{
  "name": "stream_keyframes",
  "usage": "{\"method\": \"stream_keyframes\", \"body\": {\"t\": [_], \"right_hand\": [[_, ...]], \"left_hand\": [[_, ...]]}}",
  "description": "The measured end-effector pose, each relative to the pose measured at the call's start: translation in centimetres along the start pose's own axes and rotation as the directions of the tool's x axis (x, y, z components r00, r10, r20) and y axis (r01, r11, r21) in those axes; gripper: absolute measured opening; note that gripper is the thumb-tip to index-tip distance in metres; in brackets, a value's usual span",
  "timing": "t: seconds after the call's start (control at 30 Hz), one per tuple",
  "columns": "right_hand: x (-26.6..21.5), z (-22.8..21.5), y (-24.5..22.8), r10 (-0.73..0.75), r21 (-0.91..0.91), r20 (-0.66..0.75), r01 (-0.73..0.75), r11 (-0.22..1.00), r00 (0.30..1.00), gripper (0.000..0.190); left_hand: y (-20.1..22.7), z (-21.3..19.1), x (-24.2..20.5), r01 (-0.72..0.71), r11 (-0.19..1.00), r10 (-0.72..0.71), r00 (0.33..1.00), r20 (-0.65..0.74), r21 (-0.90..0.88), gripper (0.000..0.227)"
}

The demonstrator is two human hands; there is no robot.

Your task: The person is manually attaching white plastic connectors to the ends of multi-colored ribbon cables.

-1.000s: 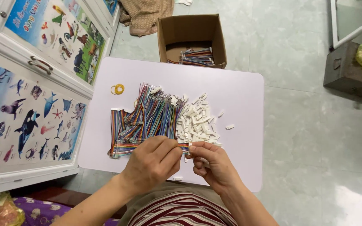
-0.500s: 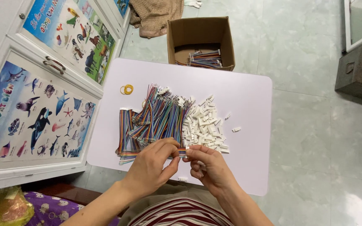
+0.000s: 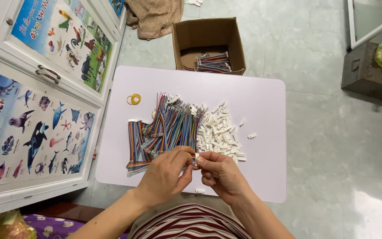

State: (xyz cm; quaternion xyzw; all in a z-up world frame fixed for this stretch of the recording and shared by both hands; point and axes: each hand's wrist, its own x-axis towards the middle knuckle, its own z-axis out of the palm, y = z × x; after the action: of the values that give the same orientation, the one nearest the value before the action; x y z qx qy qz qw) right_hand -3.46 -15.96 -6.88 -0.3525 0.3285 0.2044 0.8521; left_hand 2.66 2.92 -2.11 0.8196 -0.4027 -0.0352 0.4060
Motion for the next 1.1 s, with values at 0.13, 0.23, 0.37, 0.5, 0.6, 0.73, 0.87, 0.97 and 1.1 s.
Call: {"method": "stream_keyframes", "body": {"t": [0.13, 0.23, 0.37, 0.5, 0.6, 0.73, 0.87, 0.97, 1.1], "right_hand": [[-0.1, 1.5, -0.8, -0.011, -0.065, -0.038, 0.009, 0.998, 0.999, 0.019], [1.2, -0.2, -1.0, -0.07, -0.186, -0.14, 0.043, 0.982, 0.988, 0.021], [2.9, -7.2, 0.3, -0.245, -0.29, -0.387, 0.135, 0.948, 0.889, 0.021], [2.5, -10.3, 4.1, -0.312, -0.487, -0.508, 0.032, 0.873, 0.803, 0.024], [2.1, -8.7, 6.3, -0.349, -0.82, -0.357, -0.112, 0.561, 0.866, 0.025], [2.2, -5.5, 8.6, -0.312, -0.984, -0.157, -0.122, 0.127, 0.937, 0.03], [2.8, -5.4, 9.8, -0.314, -0.997, 0.012, -0.011, -0.072, 0.949, 0.025], [4.1, -6.3, 10.4, -0.343, -0.994, 0.037, 0.0, -0.106, 0.939, 0.022], [4.4, -6.9, 11.0, -0.353, -0.988, -0.079, -0.027, 0.149, 0.932, 0.025]], "left_hand": [[-1.7, -1.3, -0.8, 0.058, 0.997, -0.056, 0.998, 0.04, -0.043, 0.014], [-6.7, -2.1, -2.0, 0.349, 0.929, -0.353, 0.936, -0.006, -0.125, 0.011], [-18.2, -1.7, -5.6, 0.674, 0.716, -0.693, 0.655, -0.301, -0.182, 0.022], [-21.9, -1.7, -7.5, 0.76, 0.643, -0.759, 0.614, -0.218, -0.099, 0.034], [-22.3, -1.4, -7.3, 0.743, 0.665, -0.744, 0.651, -0.148, -0.072, 0.04], [-23.3, -0.9, -8.3, 0.633, 0.774, -0.617, 0.754, -0.225, 0.002, 0.039], [-18.2, -3.0, -6.6, 0.539, 0.842, -0.505, 0.787, -0.355, -0.002, 0.031], [-15.1, -3.8, -4.9, 0.442, 0.896, -0.394, 0.837, -0.379, 0.045, 0.025], [-12.7, -2.9, -4.3, 0.247, 0.95, -0.205, 0.956, -0.212, 0.194, 0.02]]}}
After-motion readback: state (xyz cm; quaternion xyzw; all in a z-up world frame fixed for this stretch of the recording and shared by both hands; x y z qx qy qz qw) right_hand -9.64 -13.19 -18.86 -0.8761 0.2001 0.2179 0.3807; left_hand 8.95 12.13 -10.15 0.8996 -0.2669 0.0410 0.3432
